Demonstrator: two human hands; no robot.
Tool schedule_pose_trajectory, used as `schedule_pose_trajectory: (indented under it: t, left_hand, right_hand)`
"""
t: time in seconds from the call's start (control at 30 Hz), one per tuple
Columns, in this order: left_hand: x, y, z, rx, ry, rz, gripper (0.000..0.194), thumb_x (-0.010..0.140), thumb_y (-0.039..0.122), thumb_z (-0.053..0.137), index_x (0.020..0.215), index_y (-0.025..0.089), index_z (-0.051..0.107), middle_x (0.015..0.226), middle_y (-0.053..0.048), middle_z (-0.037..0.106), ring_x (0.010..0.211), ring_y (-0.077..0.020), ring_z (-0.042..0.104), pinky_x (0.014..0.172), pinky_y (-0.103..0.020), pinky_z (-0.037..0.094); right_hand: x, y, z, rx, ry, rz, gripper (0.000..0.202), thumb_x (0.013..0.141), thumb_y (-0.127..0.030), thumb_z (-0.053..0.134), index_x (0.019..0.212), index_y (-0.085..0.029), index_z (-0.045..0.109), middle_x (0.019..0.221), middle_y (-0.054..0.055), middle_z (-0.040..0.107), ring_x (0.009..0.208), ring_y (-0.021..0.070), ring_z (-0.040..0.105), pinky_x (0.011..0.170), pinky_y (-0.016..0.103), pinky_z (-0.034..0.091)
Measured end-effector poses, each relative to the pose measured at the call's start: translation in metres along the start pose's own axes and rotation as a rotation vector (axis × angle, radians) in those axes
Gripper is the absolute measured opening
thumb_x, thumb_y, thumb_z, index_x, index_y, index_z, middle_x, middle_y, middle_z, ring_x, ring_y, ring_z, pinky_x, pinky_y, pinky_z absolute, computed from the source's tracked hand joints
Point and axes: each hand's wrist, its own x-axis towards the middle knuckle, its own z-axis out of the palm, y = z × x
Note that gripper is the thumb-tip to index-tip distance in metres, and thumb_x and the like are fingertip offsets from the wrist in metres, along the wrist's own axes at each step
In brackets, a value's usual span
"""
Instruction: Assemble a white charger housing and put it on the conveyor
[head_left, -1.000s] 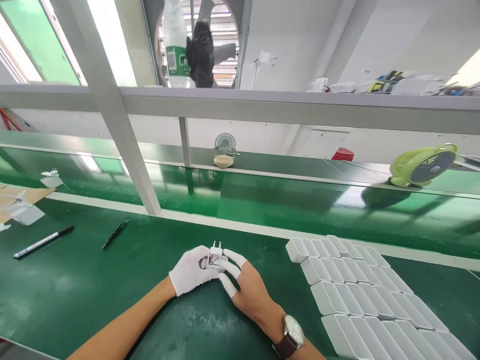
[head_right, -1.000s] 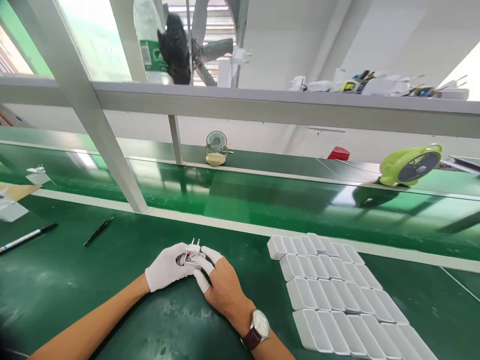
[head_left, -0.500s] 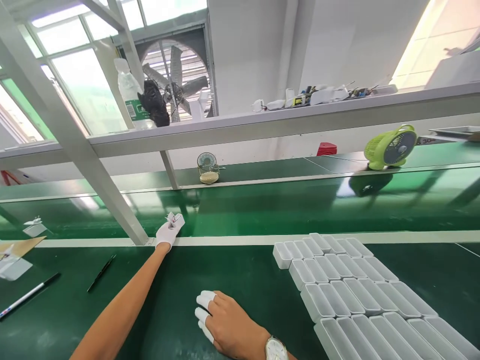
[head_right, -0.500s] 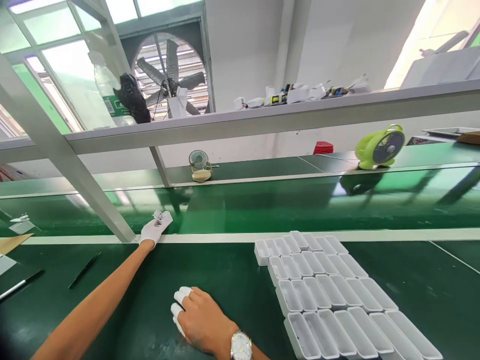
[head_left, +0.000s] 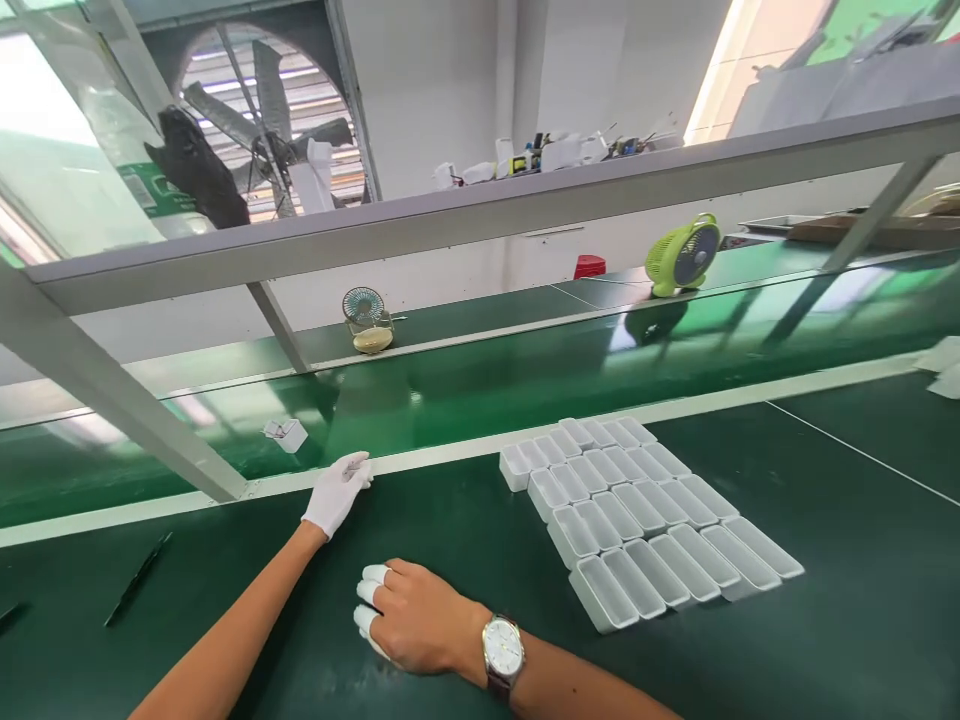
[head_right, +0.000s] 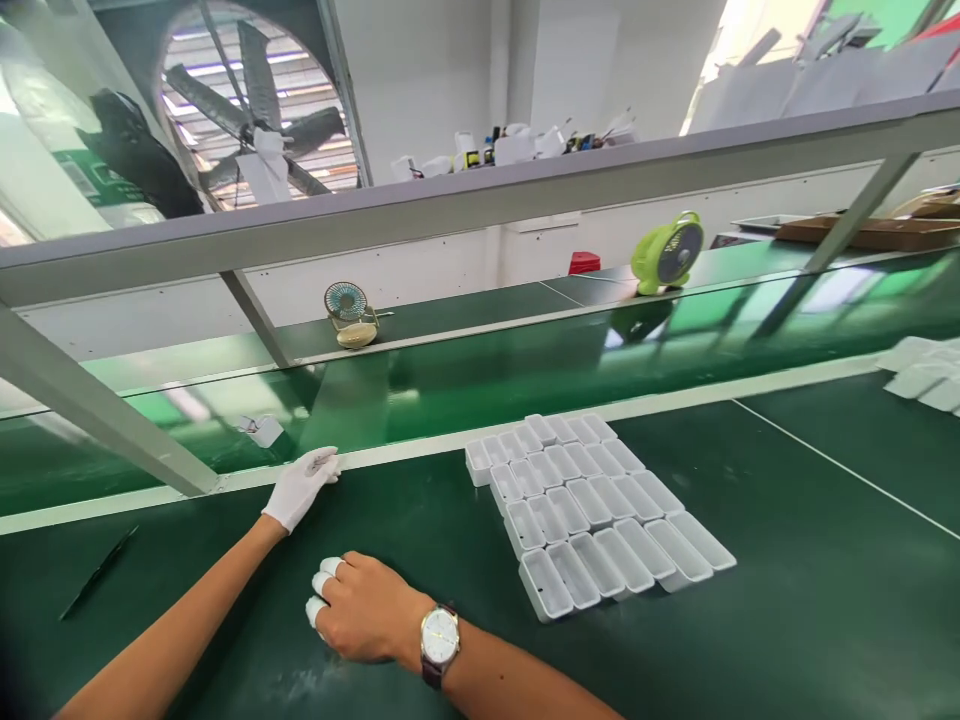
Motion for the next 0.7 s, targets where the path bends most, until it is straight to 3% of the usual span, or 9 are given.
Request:
schedule_pose_trajectory:
  t: [0.1,0.17,0.27,0.33,0.43,0.5,0.57,0.7]
  left_hand:
    - [-0.016,0.035,0.040,0.032,-0.271,0.146,0.042,0.080,0.030,0.069,0.121,0.020,0.067,0.097,-0.005,0.073,0.081,-0.0190,0.069,0.081,-0.035,0.061]
    - [-0.024,0.063,0.070,0.169,-0.442,0.401,0.045,0.081,0.026,0.068,0.126,0.025,0.066,0.114,-0.007,0.069,0.095,-0.0217,0.068,0.085,-0.038,0.060]
    - [-0.029,0.103,0.115,0.331,-0.517,0.705,0.050,0.079,0.023,0.072,0.129,0.027,0.065,0.135,-0.012,0.058,0.119,-0.0301,0.059,0.102,-0.048,0.052]
    - [-0.027,0.122,0.141,0.402,-0.539,0.785,0.040,0.076,0.023,0.077,0.115,0.023,0.071,0.132,-0.014,0.057,0.114,-0.0321,0.061,0.098,-0.049,0.053]
    - [-0.018,0.133,0.165,0.426,-0.533,0.789,0.006,0.078,0.021,0.075,0.081,0.017,0.072,0.126,-0.014,0.058,0.096,-0.0261,0.066,0.090,-0.044,0.057]
    - [-0.011,0.131,0.164,0.411,-0.513,0.779,0.014,0.082,0.018,0.068,0.069,0.016,0.067,0.125,-0.013,0.058,0.099,-0.0234,0.066,0.094,-0.039,0.056]
    - [-0.004,0.123,0.149,0.405,-0.479,0.768,0.019,0.084,0.016,0.062,0.065,0.017,0.064,0.125,-0.012,0.058,0.110,-0.0241,0.063,0.099,-0.038,0.054]
    - [-0.002,0.094,0.086,0.420,-0.300,0.659,0.017,0.083,0.023,0.060,0.067,0.019,0.062,0.127,-0.012,0.060,0.115,-0.0266,0.062,0.098,-0.041,0.054]
  right_hand:
    - [-0.001,0.000,-0.002,-0.021,0.002,-0.017,0.015,0.096,-0.021,0.057,0.092,-0.017,0.070,0.098,0.010,0.073,0.097,0.0192,0.065,0.087,0.033,0.049]
    - [-0.003,0.001,-0.003,-0.036,-0.002,-0.022,0.013,0.094,-0.020,0.058,0.091,-0.017,0.070,0.096,0.009,0.073,0.095,0.0194,0.065,0.086,0.033,0.049]
    - [-0.005,0.001,-0.003,-0.064,-0.021,-0.024,0.012,0.092,-0.018,0.058,0.085,-0.017,0.068,0.089,0.006,0.072,0.083,0.0179,0.064,0.079,0.032,0.049]
    - [-0.005,0.001,-0.003,-0.072,-0.029,-0.028,0.012,0.091,-0.018,0.058,0.084,-0.016,0.067,0.085,0.005,0.071,0.079,0.0178,0.063,0.076,0.032,0.048]
    - [-0.006,0.002,-0.002,-0.065,-0.026,-0.034,0.011,0.091,-0.018,0.057,0.087,-0.017,0.067,0.086,0.004,0.071,0.082,0.0178,0.062,0.079,0.032,0.048]
    - [-0.006,0.002,-0.002,-0.057,-0.014,-0.027,0.013,0.092,-0.018,0.056,0.086,-0.017,0.066,0.087,0.003,0.071,0.080,0.0165,0.062,0.080,0.031,0.048]
    - [-0.007,0.003,-0.001,-0.045,0.004,-0.024,0.015,0.094,-0.019,0.055,0.083,-0.017,0.065,0.086,0.003,0.071,0.079,0.0158,0.062,0.077,0.030,0.048]
    - [-0.008,0.004,0.002,-0.030,0.043,-0.044,0.016,0.096,-0.022,0.054,0.087,-0.017,0.067,0.089,0.005,0.071,0.088,0.0173,0.064,0.078,0.030,0.049]
